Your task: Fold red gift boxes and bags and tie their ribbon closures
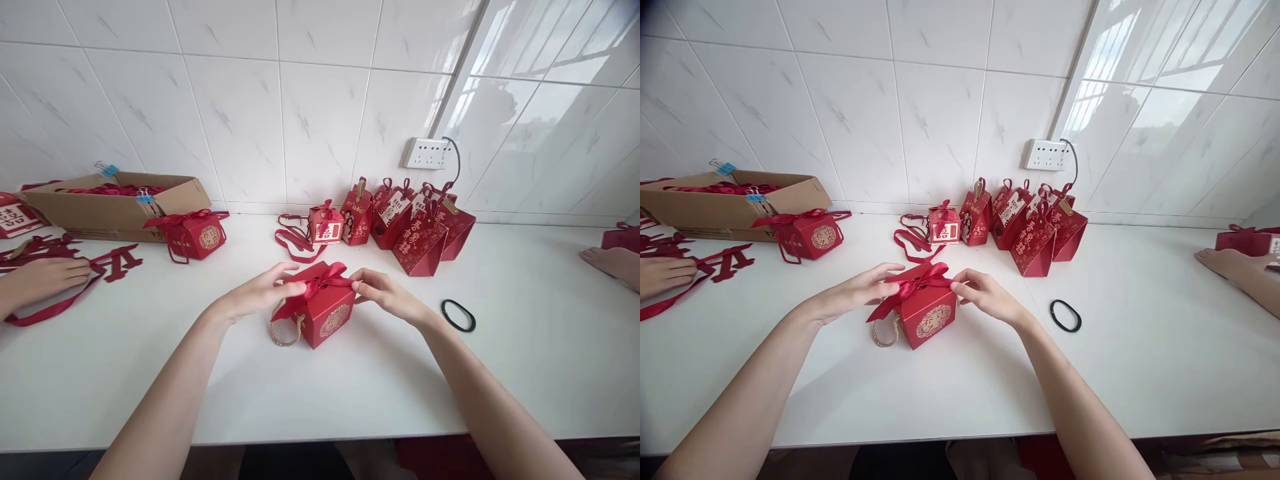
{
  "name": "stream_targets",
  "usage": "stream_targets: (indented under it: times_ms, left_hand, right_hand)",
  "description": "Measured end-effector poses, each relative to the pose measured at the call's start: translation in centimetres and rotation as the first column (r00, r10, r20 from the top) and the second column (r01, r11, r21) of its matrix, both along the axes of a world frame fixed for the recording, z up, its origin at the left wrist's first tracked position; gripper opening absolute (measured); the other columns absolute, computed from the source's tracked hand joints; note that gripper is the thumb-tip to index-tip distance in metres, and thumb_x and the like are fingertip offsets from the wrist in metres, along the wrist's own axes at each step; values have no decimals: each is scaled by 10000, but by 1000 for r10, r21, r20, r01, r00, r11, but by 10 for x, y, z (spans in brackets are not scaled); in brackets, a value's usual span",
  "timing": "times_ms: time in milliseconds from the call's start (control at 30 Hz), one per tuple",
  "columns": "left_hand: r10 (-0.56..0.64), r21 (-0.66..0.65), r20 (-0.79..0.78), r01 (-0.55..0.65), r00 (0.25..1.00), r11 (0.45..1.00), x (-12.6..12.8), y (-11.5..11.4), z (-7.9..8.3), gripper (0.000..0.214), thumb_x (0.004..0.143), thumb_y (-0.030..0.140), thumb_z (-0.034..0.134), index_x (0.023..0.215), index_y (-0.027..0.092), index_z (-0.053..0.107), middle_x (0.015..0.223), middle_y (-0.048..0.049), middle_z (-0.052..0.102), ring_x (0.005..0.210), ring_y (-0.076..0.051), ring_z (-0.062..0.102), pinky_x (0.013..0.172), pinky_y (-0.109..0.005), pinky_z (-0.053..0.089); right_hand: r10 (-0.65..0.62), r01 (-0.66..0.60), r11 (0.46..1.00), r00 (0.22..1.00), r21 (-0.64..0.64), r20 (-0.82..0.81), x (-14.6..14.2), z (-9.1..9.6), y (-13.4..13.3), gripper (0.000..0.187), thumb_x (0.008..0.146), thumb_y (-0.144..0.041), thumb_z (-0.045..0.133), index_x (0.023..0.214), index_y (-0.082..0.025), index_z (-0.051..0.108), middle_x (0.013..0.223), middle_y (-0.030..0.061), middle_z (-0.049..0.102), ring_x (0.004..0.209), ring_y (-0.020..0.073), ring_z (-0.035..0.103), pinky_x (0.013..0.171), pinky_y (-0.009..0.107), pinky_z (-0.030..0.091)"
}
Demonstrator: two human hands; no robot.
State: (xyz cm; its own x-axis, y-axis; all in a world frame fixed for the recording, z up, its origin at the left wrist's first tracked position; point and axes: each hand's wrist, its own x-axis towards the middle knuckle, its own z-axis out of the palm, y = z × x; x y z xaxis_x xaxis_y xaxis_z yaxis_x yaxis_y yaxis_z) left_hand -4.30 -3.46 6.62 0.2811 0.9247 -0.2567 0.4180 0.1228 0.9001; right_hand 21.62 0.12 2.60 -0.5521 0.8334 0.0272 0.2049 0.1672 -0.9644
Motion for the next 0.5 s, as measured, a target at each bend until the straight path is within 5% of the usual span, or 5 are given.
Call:
stream_targets:
  times_ms: [100, 200, 267, 367, 500]
  left_hand:
    - [-54, 14, 42, 54, 998, 998, 6, -2, -3, 688, 696, 482, 664, 1301, 275, 410, 1300, -66, 527, 1181, -275, 503, 954, -402, 423]
    - [38, 110, 63, -45, 997, 993, 9, 3, -10, 647, 702, 472, 665, 1273, 279, 430, 1316, -63, 505, 1220, -264, 463, 974, -382, 404]
    - [86, 135, 43, -91, 995, 987, 9, 5, -13, 617, 697, 493, 663, 1236, 277, 454, 1291, -70, 516, 1207, -262, 471, 961, -375, 406]
    - [155, 148, -42, -147, 987, 978, 6, 6, -13, 610, 676, 551, 655, 1184, 264, 479, 1151, -70, 579, 1082, -260, 553, 904, -385, 423]
    - [236, 197, -111, -211, 965, 957, 2, 3, -7, 597, 676, 594, 627, 1145, 250, 496, 883, -26, 611, 934, -245, 598, 834, -382, 423]
  right_hand:
    - [136, -129, 988, 988, -87, 77, 5, 7, -4, 376, 767, -523, 620, 758, -152, 563, 808, 58, 636, 782, 175, 615, 782, 356, 506]
    - [311, -283, 939, 941, -194, 133, 15, 15, -5, 456, 706, -590, 640, 695, -140, 568, 745, 75, 641, 715, 194, 628, 739, 375, 515]
    - [237, -215, 968, 951, -128, 198, 17, 14, -3, 526, 707, -660, 579, 685, -135, 577, 747, 89, 627, 722, 212, 625, 736, 397, 513]
    - [-39, 14, 992, 980, 125, 196, 12, 6, -2, 613, 638, -655, 649, 984, -155, 570, 990, 126, 599, 947, 271, 588, 820, 435, 493]
    - [45, -74, 967, 992, 245, 121, -4, -6, -9, 1096, 559, -479, 794, 1413, -274, 140, 1374, 145, 365, 1272, 319, 374, 982, 509, 403]
